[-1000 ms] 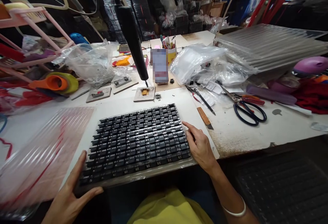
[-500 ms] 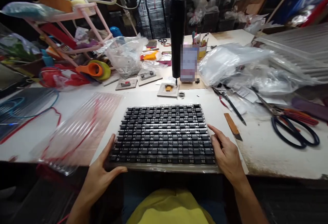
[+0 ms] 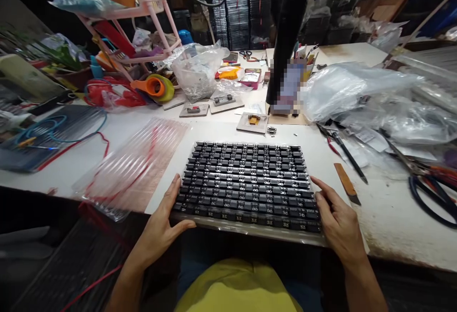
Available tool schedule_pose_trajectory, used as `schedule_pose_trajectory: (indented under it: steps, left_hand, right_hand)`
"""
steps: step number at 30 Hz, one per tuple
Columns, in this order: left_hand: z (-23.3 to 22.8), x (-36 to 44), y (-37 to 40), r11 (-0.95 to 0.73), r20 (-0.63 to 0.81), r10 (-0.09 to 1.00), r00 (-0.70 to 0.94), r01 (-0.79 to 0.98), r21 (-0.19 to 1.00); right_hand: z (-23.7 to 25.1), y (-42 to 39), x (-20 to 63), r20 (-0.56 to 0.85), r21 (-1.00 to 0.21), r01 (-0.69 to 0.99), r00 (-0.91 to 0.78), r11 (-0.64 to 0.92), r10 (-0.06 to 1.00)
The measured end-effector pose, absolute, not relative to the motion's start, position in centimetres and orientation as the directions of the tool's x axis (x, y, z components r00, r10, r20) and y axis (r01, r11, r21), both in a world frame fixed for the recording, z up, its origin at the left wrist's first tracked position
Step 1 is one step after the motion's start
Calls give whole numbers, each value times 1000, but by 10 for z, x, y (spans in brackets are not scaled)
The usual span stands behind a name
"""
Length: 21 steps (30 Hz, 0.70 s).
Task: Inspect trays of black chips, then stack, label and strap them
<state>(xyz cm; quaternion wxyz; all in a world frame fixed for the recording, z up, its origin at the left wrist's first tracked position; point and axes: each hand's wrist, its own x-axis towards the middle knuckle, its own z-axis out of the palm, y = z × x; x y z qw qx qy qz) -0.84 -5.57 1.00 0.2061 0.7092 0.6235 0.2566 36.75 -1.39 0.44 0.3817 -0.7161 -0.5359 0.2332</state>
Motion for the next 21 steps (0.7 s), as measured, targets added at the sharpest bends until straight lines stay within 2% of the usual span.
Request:
schedule_pose_trajectory:
  steps: [6, 12, 21]
  left_hand:
    - [8, -8, -58, -118, 119, 992, 53, 745, 656]
    - [5, -4, -58, -63, 153, 985, -80, 659, 749]
    - [3, -5, -53, -86, 181, 981, -75, 667, 740]
  right_hand:
    - [10, -14, 365, 23, -794, 577, 342, -191, 939]
    - [9, -13, 367, 76, -739, 652, 332, -170, 940]
    - [5, -13, 365, 103, -724, 671, 331, -157, 938]
